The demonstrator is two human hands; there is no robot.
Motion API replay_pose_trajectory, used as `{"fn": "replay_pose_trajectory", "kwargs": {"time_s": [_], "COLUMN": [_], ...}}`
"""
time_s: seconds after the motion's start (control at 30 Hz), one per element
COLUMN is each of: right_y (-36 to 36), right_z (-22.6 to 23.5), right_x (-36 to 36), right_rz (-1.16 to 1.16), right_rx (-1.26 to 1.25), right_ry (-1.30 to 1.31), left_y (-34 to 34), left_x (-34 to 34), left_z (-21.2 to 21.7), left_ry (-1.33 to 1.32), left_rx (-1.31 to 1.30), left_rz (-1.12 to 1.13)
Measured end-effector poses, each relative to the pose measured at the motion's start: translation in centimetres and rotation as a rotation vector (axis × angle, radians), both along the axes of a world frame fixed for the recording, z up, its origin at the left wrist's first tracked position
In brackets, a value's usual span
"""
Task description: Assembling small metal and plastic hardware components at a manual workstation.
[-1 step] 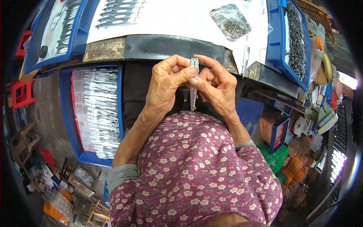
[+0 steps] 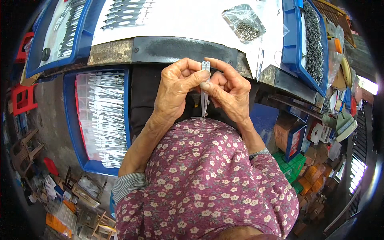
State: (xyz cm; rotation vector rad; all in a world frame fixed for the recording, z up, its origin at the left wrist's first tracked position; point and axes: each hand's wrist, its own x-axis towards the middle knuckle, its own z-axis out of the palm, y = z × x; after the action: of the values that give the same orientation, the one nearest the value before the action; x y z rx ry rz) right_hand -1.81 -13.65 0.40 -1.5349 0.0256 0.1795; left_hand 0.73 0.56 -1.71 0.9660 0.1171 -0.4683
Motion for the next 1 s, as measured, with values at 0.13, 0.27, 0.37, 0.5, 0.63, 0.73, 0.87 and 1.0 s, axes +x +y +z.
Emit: {"fn": "replay_pose_trajectory", "kwargs": {"time_s": [0.13, 0.27, 0.37, 0.5, 0.63, 0.73, 0.87, 1.0], "right_y": [-0.2, -1.1, -1.7, -2.4, -2.8, -2.8, -2.9, -4.2], "right_z": [0.5, 0.2, 0.1, -0.4, -0.8, -0.5, 0.0, -0.2], "right_x": [0.1, 0.8, 1.6, 2.1, 2.6, 2.7, 2.9, 3.4], "right_rz": [0.022, 0.019, 0.067, 0.111, 0.157, 0.19, 0.108, 0.052], "right_rx": [0.02, 0.083, 0.108, 0.082, 0.231, 0.276, 0.342, 0.423], "right_ry": [-0.004, 0.03, 0.08, 0.048, 0.026, -0.01, 0.011, -0.02], "left_y": [0.0, 0.2, 0.2, 0.7, 0.9, 0.7, 0.4, 0.3], "left_x": [0.3, 0.5, 0.7, 1.0, 1.5, 1.6, 1.9, 1.6], "left_z": [0.4, 0.7, 0.9, 0.7, 0.5, 0.9, 1.4, 1.3], "left_ry": [0.017, 0.01, 0.062, 0.084, 0.083, 0.064, 0.0, -0.023], "left_rx": [-0.035, -0.045, -0.088, -0.087, -0.133, -0.132, -0.071, -0.003], "left_rz": [-0.032, -0.087, -0.159, -0.205, -0.343, -0.365, -0.364, -0.379]}}
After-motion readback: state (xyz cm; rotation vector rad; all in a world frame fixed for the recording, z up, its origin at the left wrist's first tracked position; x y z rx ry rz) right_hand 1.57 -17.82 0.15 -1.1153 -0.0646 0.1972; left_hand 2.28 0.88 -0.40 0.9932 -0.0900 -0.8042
